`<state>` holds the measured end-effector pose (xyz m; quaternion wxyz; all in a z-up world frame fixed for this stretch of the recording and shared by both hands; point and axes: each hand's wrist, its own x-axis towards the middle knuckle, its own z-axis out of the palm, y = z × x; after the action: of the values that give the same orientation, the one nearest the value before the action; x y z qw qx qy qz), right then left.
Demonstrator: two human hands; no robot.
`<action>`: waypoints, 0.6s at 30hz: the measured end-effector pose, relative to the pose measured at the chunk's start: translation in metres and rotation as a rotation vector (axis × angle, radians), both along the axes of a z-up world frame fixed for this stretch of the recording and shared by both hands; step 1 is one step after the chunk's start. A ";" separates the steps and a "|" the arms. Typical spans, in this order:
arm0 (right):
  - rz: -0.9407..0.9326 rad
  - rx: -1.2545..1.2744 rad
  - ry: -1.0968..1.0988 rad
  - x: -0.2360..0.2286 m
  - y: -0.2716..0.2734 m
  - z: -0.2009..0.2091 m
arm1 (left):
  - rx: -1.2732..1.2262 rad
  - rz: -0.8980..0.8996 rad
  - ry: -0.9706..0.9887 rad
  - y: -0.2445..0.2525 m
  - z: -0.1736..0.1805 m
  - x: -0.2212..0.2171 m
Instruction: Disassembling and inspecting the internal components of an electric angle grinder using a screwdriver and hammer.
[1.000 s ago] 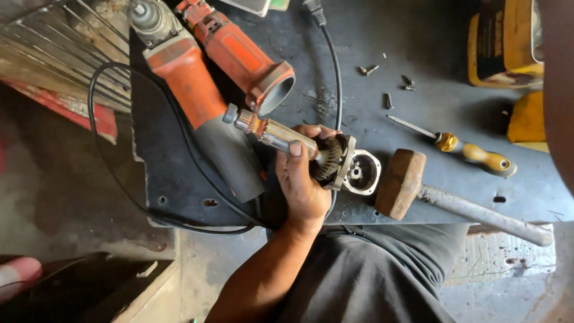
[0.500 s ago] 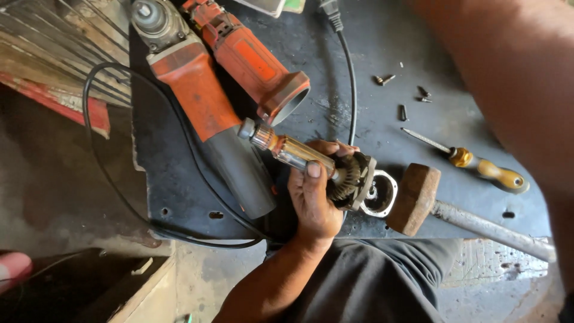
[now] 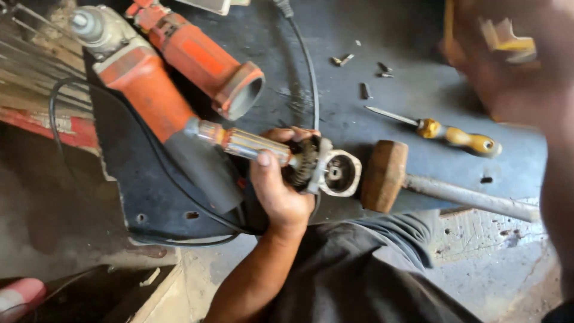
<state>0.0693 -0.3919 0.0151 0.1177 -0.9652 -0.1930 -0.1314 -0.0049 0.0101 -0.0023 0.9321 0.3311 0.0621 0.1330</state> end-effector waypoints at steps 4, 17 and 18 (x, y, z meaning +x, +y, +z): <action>-0.083 0.098 0.154 -0.144 0.038 0.008 | -0.114 -0.047 0.025 0.001 0.002 0.000; -0.122 -0.010 -0.130 -0.211 0.067 -0.013 | 0.045 -0.219 0.065 0.010 0.009 -0.002; -0.128 -0.010 -0.162 -0.211 0.066 -0.017 | 0.061 -0.237 0.069 0.011 0.010 -0.003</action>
<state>-0.1418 -0.3259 -0.0023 0.0883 -0.9623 -0.1403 -0.2155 -0.0074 0.0213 0.0075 0.9280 0.3689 0.0504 0.0125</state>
